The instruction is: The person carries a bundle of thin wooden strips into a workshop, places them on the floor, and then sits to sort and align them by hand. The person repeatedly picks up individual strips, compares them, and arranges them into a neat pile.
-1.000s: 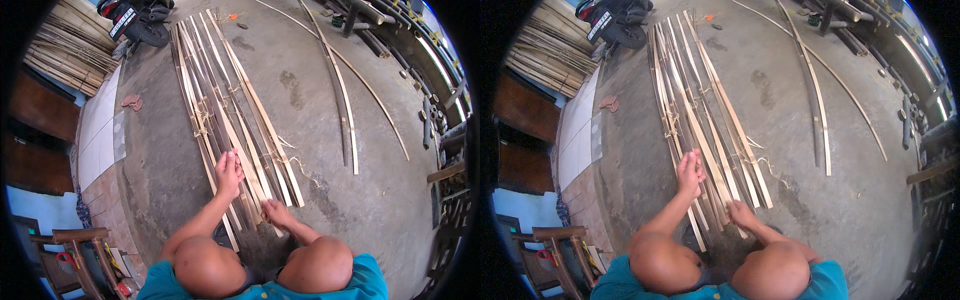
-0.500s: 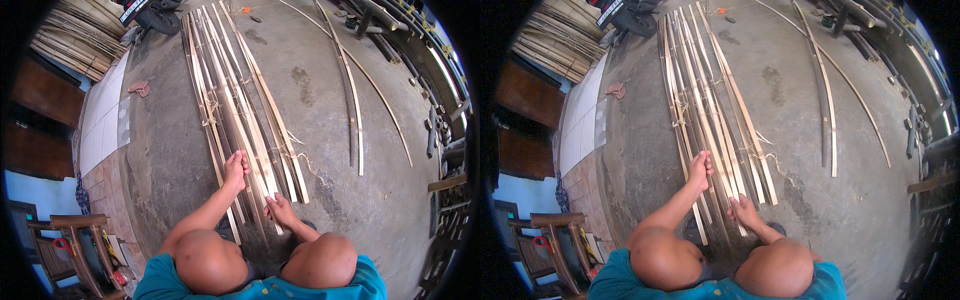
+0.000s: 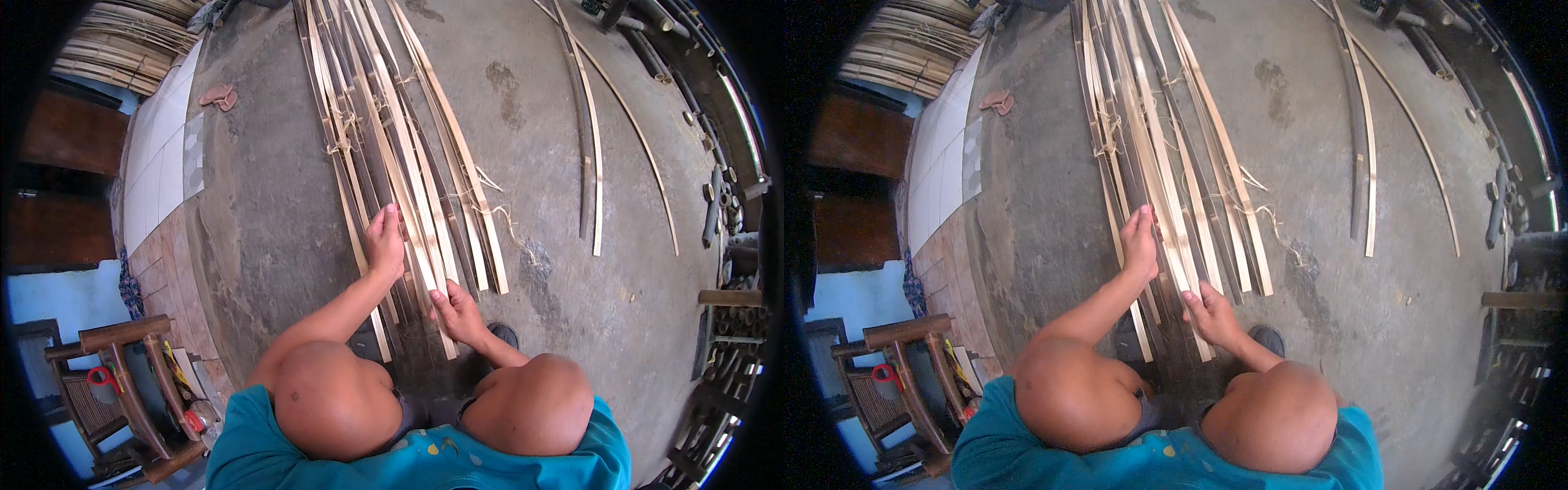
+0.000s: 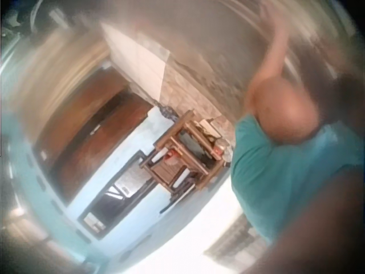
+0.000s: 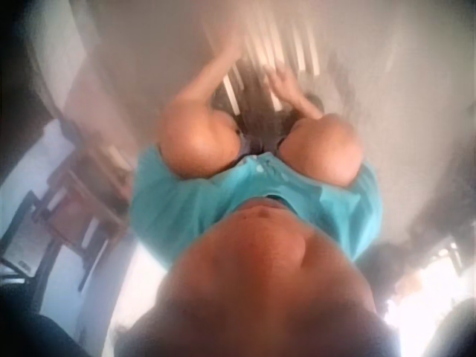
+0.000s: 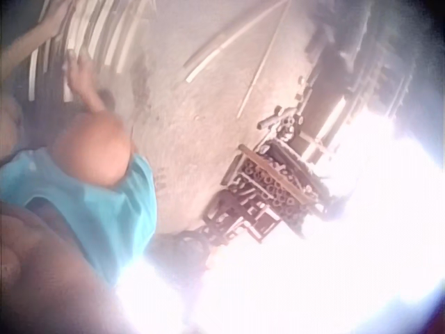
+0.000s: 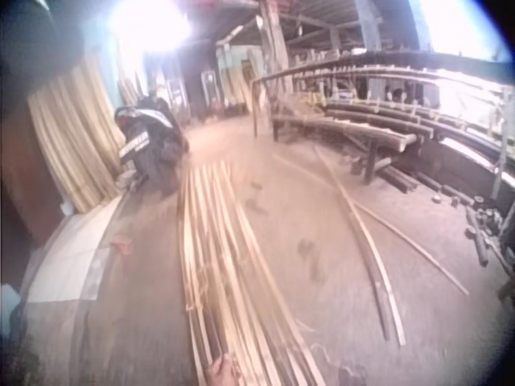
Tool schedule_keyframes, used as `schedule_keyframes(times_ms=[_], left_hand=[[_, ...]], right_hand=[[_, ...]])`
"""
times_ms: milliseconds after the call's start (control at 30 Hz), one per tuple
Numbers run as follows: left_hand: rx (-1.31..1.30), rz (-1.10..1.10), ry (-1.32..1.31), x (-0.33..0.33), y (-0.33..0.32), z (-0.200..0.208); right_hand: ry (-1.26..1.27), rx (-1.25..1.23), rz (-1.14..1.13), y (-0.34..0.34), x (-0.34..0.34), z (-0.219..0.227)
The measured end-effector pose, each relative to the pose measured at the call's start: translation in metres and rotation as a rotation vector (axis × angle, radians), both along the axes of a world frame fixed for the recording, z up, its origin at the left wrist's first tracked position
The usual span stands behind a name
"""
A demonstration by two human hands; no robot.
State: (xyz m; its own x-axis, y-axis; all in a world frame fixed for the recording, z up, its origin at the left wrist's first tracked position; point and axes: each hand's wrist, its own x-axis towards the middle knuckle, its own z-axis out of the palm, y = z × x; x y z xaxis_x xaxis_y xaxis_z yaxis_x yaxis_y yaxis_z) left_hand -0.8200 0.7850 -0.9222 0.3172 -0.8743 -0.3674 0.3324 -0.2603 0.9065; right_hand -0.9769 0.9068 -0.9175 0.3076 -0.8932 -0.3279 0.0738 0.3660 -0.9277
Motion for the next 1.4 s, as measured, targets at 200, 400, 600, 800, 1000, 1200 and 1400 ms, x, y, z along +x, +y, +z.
schedule_keyframes(times_ms=[200, 400, 600, 800, 1000, 1200, 1400], left_hand=[[0.112, 0.029, 0.096, 0.006, -0.013, -0.014], [0.214, -0.133, 0.235, 0.019, 0.0, -0.026], [0.16, -0.134, 0.314, 0.018, -0.001, -0.026], [0.183, -0.148, 0.351, 0.023, 0.001, -0.031], [0.132, -0.198, 0.311, 0.025, 0.003, -0.025], [0.191, -0.26, 0.274, 0.03, 0.003, -0.022], [0.265, -0.267, 0.299, 0.034, 0.004, -0.021]], right_hand=[[0.017, 0.098, 0.043, 0.0, 0.003, -0.004], [0.242, -0.036, -0.078, 0.008, 0.006, -0.029], [0.185, -0.02, -0.2, 0.013, 0.015, -0.052], [0.04, 0.173, -0.149, 0.009, 0.013, -0.028], [0.225, 0.14, -0.105, 0.007, 0.007, -0.034], [0.257, -0.011, -0.209, 0.005, 0.01, -0.033], [0.456, -0.135, -0.064, -0.003, -0.001, -0.009]])
